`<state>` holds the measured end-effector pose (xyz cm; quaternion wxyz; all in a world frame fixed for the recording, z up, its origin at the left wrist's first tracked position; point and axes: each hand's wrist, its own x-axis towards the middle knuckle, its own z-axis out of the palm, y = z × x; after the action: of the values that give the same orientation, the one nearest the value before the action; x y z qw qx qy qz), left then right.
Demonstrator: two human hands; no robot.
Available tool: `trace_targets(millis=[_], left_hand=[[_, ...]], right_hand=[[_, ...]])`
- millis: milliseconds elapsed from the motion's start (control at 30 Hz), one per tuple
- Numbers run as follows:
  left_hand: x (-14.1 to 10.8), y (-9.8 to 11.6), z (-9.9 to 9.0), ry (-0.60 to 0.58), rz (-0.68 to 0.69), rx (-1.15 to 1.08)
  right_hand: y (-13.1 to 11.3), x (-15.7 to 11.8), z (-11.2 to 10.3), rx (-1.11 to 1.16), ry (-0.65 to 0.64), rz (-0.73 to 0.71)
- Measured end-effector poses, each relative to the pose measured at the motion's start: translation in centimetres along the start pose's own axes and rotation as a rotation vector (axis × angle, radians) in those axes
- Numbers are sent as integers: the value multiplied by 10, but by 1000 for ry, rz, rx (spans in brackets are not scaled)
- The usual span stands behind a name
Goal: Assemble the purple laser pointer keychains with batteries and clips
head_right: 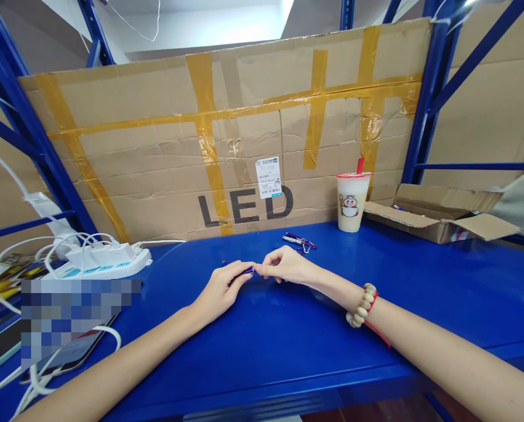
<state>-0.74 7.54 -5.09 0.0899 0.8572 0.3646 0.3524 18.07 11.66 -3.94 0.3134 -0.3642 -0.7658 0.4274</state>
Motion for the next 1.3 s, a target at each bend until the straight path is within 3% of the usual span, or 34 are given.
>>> trace_targets(millis=[267, 467, 800, 1300], left_hand=[[7, 5, 1, 89, -93, -119], [10, 8, 2, 138, -222, -182], [10, 4, 4, 115, -227, -210], [10, 3, 0, 25, -205, -199]], right_hand=[[-7, 2, 2, -58, 140, -31], [-11, 0, 3, -163, 330, -183], [-14, -2, -10, -392, 320, -497], [-11, -1, -8, -427, 312, -482]])
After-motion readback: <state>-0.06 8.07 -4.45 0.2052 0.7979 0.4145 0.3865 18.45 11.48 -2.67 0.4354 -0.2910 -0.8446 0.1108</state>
